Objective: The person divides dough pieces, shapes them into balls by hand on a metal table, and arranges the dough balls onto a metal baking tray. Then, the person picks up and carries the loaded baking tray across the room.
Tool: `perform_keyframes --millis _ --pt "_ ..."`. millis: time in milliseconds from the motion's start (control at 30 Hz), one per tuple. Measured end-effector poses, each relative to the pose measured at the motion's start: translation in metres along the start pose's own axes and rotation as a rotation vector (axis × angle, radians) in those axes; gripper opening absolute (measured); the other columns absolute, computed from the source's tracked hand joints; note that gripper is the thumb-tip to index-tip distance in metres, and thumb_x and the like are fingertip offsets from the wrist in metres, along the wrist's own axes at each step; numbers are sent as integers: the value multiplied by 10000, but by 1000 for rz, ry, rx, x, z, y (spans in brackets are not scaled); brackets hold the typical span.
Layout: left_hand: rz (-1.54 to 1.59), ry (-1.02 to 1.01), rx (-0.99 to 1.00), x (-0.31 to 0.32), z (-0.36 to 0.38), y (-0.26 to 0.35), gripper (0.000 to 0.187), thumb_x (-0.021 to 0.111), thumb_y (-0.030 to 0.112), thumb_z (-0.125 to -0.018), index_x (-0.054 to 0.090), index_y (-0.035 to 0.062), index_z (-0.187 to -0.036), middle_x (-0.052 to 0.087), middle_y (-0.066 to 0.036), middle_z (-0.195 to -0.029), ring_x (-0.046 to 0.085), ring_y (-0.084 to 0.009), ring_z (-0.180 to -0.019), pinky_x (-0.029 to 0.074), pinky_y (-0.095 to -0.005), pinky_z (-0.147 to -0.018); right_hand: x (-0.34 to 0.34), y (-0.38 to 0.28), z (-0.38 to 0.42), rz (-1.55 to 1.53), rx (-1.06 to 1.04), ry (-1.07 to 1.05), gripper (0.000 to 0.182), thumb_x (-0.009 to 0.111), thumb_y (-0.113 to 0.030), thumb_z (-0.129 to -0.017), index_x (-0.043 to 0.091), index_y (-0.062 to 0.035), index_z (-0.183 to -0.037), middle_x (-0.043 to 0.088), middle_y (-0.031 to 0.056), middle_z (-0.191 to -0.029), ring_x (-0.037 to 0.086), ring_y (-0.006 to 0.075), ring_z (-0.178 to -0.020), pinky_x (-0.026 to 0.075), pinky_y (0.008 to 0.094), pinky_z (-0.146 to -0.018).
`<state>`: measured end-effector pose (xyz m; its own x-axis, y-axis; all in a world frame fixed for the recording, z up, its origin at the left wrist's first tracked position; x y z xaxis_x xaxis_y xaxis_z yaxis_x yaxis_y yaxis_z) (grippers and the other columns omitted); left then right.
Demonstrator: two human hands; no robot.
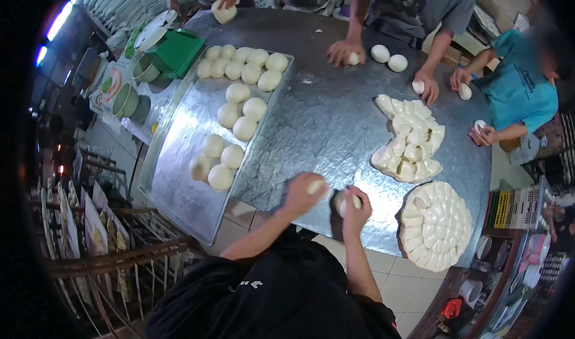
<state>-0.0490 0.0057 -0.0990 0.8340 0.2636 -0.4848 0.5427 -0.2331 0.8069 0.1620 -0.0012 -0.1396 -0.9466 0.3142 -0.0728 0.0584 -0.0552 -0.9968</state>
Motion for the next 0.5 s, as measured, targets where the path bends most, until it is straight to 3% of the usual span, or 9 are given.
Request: perform_keyframes --millis 67,133,200,267,300,333,433,467,500 --pt "103 -100 -228 14 3 -7 185 724 228 -859 697 59 -931 706 -124 -944 676 -291 -816 528 -381 -744 37 -19 -7 -16 19 -96 71 665 -74 -929 686 -7 -925 724 138 -1028 668 204 -995 522 351 -922" --pt "148 -78 -391 -13 -4 -30 155 707 204 -866 696 52 -895 709 -102 -907 677 -261 -789 525 -355 -720 90 -10 -8 -494 488 -312 86 638 -78 -942 676 -1 -929 719 143 -1004 681 218 -945 546 342 -869" --pt "820 30 -612 -60 -2 -53 130 644 140 -893 696 31 -843 677 -36 -833 650 -161 -747 505 -299 -690 146 -59 -1 -484 469 -505 100 629 -85 -948 671 4 -930 716 146 -992 684 220 -924 553 343 -844" --pt "933 147 -655 -137 -10 -54 140 628 184 -914 693 62 -890 648 -3 -854 612 -111 -755 500 -285 -680 220 -105 15 -498 443 -777 118 617 -94 -958 660 12 -927 712 151 -976 686 220 -904 561 341 -815" --pt "969 353 -661 -179 -9 -61 174 619 240 -925 674 75 -918 637 -19 -885 613 -122 -767 505 -296 -674 263 -127 22 -527 438 -890 123 614 -96 -962 655 14 -923 711 153 -971 686 217 -904 561 339 -812" --pt "975 349 -479 -226 -23 -48 212 588 269 -945 654 68 -935 624 -40 -903 617 -140 -794 511 -307 -691 305 -151 31 -555 429 -1000 123 621 -96 -958 651 13 -911 712 154 -968 688 214 -894 565 338 -801" --pt "1111 533 -372 -327 -27 -71 273 506 280 -979 613 31 -949 600 -62 -886 619 -168 -845 505 -302 -754 428 -202 71 -624 437 -1297 129 647 -105 -942 661 18 -907 713 142 -946 693 207 -852 574 333 -770" --pt "927 669 -382 -359 -16 -89 282 506 291 -985 608 27 -992 603 -63 -904 626 -180 -852 513 -326 -764 464 -208 84 -631 414 -1359 144 661 -117 -936 673 24 -911 714 137 -938 696 207 -841 575 333 -756" --pt "425 558 -292 -389 -12 -91 302 512 324 -990 604 37 -1011 624 -67 -955 636 -181 -871 518 -341 -787 497 -205 97 -641 391 -1419 160 675 -130 -930 686 29 -914 716 132 -930 699 208 -830 575 334 -741"
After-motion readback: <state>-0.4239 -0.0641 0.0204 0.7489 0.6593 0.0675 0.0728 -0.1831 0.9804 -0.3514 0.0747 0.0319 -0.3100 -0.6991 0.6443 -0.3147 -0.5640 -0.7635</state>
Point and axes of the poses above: each hand's wrist, its own z-axis away from the middle knuckle, its own x-axis out of the palm, y = z × x, the point moved 9 cm from there along -z, towards the middle knuckle
